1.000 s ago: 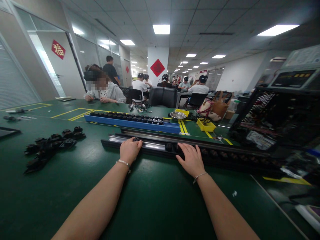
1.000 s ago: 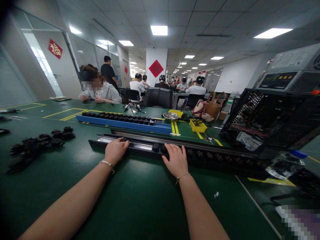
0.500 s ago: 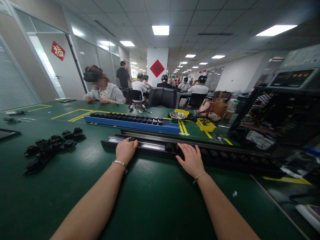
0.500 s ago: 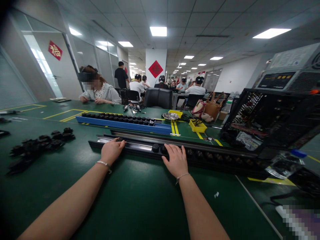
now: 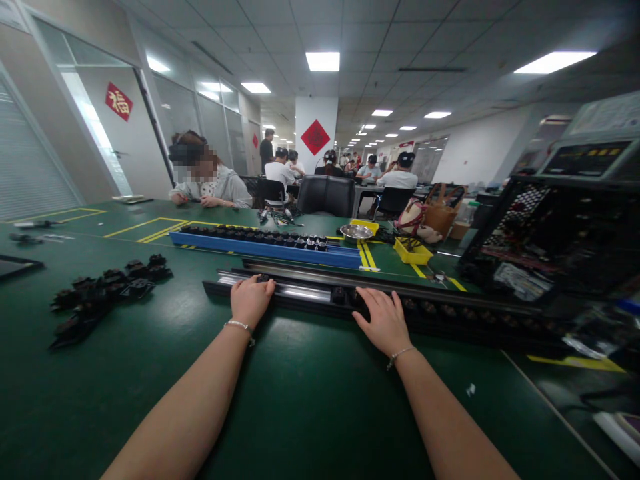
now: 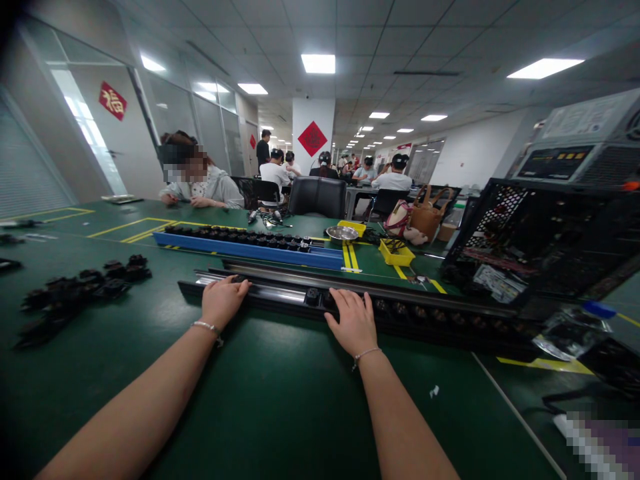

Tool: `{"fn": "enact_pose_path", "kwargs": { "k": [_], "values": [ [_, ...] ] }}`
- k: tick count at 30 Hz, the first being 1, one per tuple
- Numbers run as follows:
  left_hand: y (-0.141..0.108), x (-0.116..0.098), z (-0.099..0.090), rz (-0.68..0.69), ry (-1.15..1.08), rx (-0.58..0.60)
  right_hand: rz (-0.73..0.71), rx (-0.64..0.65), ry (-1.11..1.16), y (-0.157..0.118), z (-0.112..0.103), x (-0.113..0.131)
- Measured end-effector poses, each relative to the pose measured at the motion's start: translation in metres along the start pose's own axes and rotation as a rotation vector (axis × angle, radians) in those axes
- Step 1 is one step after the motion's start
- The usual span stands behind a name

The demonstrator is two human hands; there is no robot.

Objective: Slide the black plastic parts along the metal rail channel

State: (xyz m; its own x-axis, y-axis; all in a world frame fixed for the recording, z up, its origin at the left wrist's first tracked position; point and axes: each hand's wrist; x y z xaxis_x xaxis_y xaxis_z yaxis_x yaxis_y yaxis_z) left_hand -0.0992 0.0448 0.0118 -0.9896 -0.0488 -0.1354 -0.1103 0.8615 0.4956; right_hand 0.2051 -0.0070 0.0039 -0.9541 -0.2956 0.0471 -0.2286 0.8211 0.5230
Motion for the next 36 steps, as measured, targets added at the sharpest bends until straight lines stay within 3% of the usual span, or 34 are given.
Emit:
{"fn": "enact_pose_path", "kwargs": {
  "k": [12, 36],
  "values": [
    [0.005, 0.019, 0.002, -0.05, 0.023, 0.016, -0.008, -0.01, 0.0, 0.0, 0.0, -0.001],
    [0.009, 0.03, 0.003, -0.175, -0.064, 0.031, -0.006, -0.01, -0.002, 0.0, 0.0, 0.0]
  ]
}}
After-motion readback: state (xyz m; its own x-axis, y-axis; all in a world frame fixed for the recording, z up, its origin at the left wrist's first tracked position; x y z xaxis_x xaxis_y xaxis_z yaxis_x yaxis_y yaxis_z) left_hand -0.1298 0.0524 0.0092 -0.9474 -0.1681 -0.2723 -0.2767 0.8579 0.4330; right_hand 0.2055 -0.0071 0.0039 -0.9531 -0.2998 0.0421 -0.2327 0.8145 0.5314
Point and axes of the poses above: each hand's wrist, its own y-axis towards the middle knuckle, its own z-axis out of the palm, x = y × z, and after that the axes turned 3 degrees about -z, right-handed
